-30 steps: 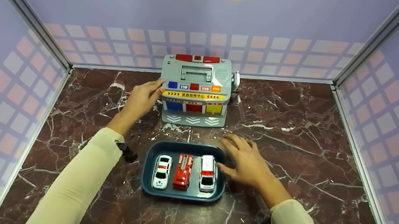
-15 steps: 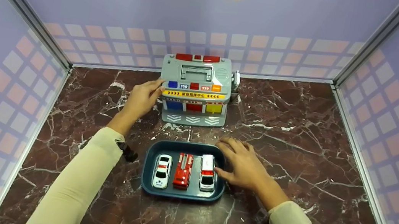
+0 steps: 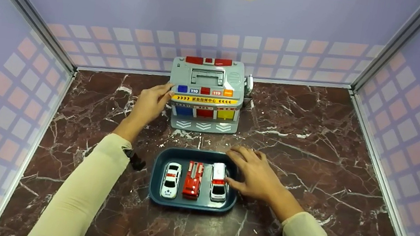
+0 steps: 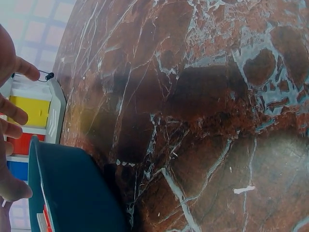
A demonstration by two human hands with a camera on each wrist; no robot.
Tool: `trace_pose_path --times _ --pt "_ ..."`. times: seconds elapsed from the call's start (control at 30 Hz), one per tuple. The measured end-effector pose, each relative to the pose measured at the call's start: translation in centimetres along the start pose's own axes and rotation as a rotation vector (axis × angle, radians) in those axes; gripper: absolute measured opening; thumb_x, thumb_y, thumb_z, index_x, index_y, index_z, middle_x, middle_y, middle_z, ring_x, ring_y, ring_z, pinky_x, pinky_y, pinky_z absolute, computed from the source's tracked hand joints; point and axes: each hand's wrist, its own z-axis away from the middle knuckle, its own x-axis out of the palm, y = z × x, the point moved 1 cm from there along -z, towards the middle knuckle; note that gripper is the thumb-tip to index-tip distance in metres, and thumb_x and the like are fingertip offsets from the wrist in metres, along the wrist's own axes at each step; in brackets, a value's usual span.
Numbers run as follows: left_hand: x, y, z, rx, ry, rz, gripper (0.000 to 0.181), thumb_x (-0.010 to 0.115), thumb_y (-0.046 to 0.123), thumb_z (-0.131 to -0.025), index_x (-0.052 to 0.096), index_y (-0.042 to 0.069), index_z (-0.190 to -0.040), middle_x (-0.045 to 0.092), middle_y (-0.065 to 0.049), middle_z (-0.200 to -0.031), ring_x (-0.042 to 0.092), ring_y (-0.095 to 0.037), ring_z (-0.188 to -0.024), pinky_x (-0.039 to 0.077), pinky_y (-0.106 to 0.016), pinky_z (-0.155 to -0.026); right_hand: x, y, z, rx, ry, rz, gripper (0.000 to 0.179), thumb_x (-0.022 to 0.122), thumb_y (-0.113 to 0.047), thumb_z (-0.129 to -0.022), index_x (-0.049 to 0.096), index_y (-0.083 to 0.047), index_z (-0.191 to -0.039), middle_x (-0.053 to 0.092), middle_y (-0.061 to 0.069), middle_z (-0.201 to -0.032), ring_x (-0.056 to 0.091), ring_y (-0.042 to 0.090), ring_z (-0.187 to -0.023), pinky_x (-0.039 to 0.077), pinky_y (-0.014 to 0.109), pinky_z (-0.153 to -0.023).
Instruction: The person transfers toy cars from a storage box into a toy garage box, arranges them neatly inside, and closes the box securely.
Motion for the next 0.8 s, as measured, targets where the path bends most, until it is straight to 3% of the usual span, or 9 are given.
trace_pose_path --times 0.8 --pt "-0.1 0.0 0.1 0.0 -0.018 -0.004 0.045 0.056 0.035 -0.117 0.065 0.012 -0.155 0.065 -0.016 -0.157 0.063 -0.04 -0.147 0.049 -0.054 -0.125 -0.3 0.3 -1.2 0.011 -0.007 0.019 0.081 0.085 -0.046 -0.095 0.054 -0.018 -0.164 0.059 0.014 -0.161 0.061 0.037 -0.144 0.044 0.076 -0.117"
